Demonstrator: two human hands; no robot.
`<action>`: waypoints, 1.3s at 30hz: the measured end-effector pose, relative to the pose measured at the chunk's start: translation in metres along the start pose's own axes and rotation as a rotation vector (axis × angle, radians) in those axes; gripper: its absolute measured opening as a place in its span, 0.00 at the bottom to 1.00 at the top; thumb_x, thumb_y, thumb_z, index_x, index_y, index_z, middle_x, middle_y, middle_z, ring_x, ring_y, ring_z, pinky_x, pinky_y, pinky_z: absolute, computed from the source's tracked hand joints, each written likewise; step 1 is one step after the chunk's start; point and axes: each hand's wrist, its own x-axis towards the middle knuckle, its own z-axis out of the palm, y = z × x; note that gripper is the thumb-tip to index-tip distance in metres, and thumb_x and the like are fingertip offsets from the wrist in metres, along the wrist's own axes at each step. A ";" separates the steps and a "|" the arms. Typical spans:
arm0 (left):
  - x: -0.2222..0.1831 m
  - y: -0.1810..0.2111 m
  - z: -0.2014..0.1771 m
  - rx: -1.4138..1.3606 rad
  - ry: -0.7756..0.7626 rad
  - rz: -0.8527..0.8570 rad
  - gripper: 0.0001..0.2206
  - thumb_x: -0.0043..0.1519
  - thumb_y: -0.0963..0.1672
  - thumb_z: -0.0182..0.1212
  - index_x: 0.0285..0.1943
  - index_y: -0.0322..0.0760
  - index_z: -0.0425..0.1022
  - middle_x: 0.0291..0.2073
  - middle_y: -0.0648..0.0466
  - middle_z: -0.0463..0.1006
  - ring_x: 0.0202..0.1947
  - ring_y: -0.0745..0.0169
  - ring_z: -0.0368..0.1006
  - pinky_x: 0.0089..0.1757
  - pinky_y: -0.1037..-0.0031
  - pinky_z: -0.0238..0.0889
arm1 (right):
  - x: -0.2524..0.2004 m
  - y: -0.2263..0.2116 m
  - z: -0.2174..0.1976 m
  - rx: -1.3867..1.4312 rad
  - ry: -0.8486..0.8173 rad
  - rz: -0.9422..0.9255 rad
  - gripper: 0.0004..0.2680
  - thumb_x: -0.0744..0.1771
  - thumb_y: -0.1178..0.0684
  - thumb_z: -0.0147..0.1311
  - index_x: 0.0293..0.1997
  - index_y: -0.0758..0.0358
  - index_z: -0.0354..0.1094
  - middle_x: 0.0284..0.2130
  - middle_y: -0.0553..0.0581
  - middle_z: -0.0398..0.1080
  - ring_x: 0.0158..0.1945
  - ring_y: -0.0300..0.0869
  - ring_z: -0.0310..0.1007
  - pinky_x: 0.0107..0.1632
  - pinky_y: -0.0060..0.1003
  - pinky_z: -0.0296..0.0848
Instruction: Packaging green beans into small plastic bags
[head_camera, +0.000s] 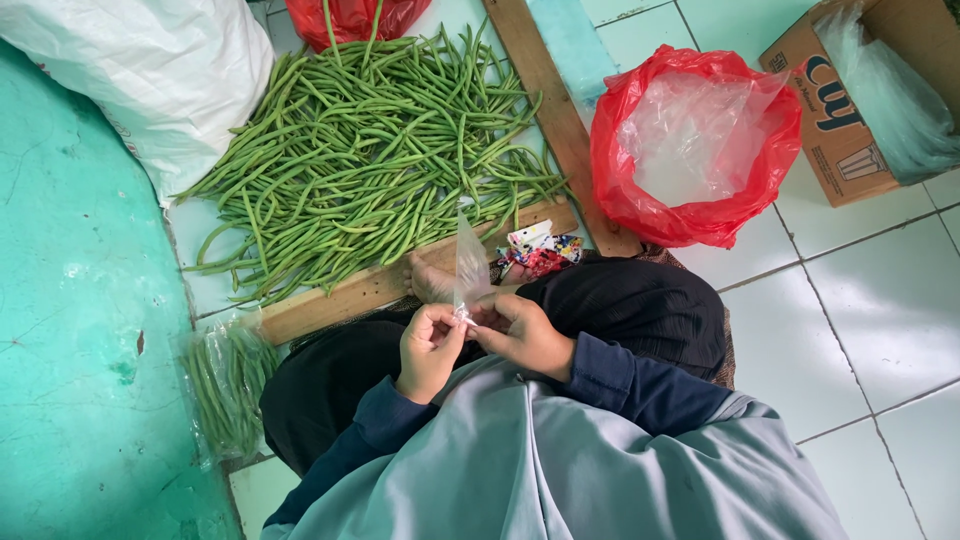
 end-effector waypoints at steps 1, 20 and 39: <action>-0.002 -0.002 0.000 0.001 0.005 -0.001 0.05 0.61 0.35 0.64 0.37 0.29 0.71 0.33 0.45 0.76 0.27 0.62 0.78 0.29 0.75 0.75 | -0.001 -0.004 -0.001 0.001 -0.005 0.001 0.09 0.65 0.59 0.66 0.45 0.72 0.73 0.30 0.66 0.71 0.34 0.47 0.77 0.32 0.41 0.79; 0.000 0.000 0.003 0.103 0.025 -0.147 0.06 0.57 0.35 0.67 0.37 0.33 0.75 0.25 0.50 0.76 0.24 0.68 0.75 0.27 0.79 0.72 | 0.015 -0.001 -0.041 -0.499 0.193 -0.430 0.02 0.64 0.61 0.64 0.33 0.64 0.74 0.31 0.58 0.77 0.35 0.52 0.79 0.39 0.41 0.79; 0.014 0.004 0.015 0.067 0.067 -0.131 0.03 0.61 0.36 0.64 0.40 0.29 0.75 0.22 0.42 0.75 0.23 0.59 0.76 0.27 0.70 0.77 | 0.010 -0.060 -0.018 -0.963 0.074 -0.841 0.13 0.72 0.56 0.36 0.42 0.66 0.73 0.34 0.62 0.74 0.34 0.50 0.77 0.66 0.73 0.56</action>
